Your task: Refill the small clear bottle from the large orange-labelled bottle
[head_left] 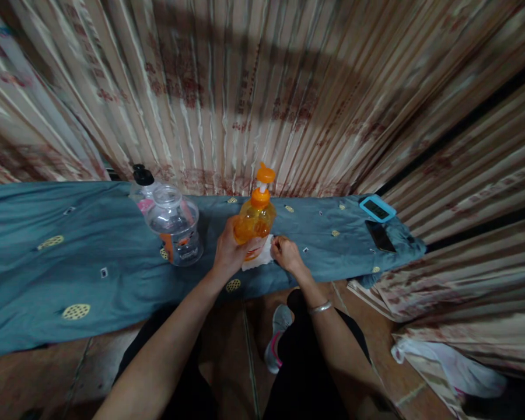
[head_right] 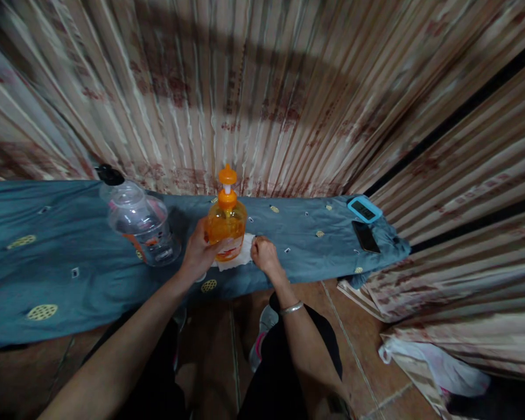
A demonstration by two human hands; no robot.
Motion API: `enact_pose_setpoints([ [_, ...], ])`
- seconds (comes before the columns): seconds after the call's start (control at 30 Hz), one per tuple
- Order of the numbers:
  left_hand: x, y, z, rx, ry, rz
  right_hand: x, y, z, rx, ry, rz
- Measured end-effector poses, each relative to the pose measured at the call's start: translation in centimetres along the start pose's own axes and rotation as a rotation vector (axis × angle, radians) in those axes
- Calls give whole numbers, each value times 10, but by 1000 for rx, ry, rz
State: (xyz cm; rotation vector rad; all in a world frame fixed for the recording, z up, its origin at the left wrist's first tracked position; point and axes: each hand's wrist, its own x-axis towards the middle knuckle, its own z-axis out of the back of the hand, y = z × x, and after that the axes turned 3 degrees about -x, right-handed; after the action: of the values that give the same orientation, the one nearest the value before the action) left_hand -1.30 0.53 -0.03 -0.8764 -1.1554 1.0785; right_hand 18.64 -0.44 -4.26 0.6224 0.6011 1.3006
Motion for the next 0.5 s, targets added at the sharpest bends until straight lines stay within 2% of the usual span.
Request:
enact_pose_setpoints([
  [0.13, 2, -2, 0, -13, -22, 13, 1, -11, 15, 170, -31, -98],
  [0.27, 2, -2, -4, -43, -11, 54, 2, -12, 31, 425, -76, -150],
  [0.4, 1, -2, -9, -73, 2, 16, -1, 1, 51, 659, -148, -102],
  [0.5, 0, -4, -12, -64, 9, 20, -7, 21, 70, 800, -224, -7],
])
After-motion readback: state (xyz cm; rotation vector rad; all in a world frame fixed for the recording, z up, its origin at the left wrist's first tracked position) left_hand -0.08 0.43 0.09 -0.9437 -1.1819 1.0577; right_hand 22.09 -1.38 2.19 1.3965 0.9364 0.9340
